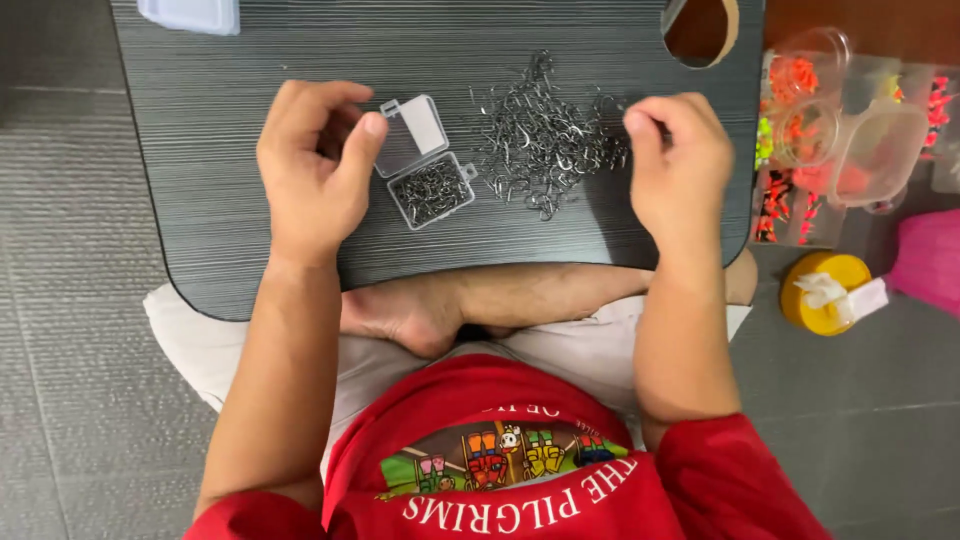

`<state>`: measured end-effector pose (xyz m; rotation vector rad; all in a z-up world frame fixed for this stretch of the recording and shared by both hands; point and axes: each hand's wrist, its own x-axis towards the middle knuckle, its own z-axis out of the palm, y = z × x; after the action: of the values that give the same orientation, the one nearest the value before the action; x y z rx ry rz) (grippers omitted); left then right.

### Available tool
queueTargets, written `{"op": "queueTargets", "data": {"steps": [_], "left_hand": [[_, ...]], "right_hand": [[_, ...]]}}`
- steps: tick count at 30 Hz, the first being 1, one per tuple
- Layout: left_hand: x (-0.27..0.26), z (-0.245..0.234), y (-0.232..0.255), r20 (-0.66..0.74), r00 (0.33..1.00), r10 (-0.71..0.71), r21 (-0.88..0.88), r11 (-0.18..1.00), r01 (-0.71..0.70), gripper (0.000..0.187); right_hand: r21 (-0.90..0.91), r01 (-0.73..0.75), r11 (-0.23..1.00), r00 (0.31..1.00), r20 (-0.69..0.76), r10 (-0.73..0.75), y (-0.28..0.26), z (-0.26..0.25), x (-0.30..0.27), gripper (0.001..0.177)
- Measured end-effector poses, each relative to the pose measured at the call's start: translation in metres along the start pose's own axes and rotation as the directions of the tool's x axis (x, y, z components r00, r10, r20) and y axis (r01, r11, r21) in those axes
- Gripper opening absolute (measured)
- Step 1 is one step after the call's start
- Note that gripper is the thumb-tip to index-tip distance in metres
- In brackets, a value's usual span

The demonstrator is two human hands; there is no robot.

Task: Sorting a pile of small metal fishing hooks into a plastic compartment box while sitting on the floor.

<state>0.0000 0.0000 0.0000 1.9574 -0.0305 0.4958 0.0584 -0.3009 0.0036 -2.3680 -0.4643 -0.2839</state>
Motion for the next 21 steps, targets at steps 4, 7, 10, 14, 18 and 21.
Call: {"op": "queueTargets", "data": {"steps": [4, 7, 10, 14, 18, 21], "left_hand": [[-0.010, 0.000, -0.012, 0.057, 0.993, 0.100, 0.019, 0.995, -0.101, 0.012], [0.001, 0.001, -0.005, 0.149, 0.983, 0.110, 0.207, 0.968, -0.140, 0.013], [0.000, -0.008, -0.002, 0.121, 0.993, 0.012, 0.217, 0.975, -0.039, 0.009], [-0.004, 0.000, 0.000, 0.098, 0.994, 0.058, 0.170, 0.983, -0.074, 0.005], [-0.001, -0.001, 0.000, 0.073, 0.993, 0.094, 0.145, 0.984, -0.104, 0.004], [-0.002, -0.004, 0.008, 0.051, 0.991, 0.124, 0.118, 0.985, -0.129, 0.002]], "right_hand": [[0.175, -0.274, 0.946, 0.961, 0.005, 0.278, -0.006, -0.002, -0.010, 0.008], [0.271, -0.397, 0.877, 0.912, 0.011, 0.409, -0.034, -0.004, -0.004, 0.011], [0.384, -0.301, 0.873, 0.953, 0.081, 0.293, -0.069, 0.016, -0.009, 0.005], [0.316, 0.069, 0.946, 0.984, 0.132, -0.116, -0.106, 0.034, -0.008, 0.004], [0.153, 0.277, 0.949, 0.944, 0.141, -0.298, -0.100, 0.067, -0.006, 0.011], [0.019, 0.111, 0.994, 0.989, 0.092, -0.112, -0.089, 0.048, 0.013, 0.009]]}}
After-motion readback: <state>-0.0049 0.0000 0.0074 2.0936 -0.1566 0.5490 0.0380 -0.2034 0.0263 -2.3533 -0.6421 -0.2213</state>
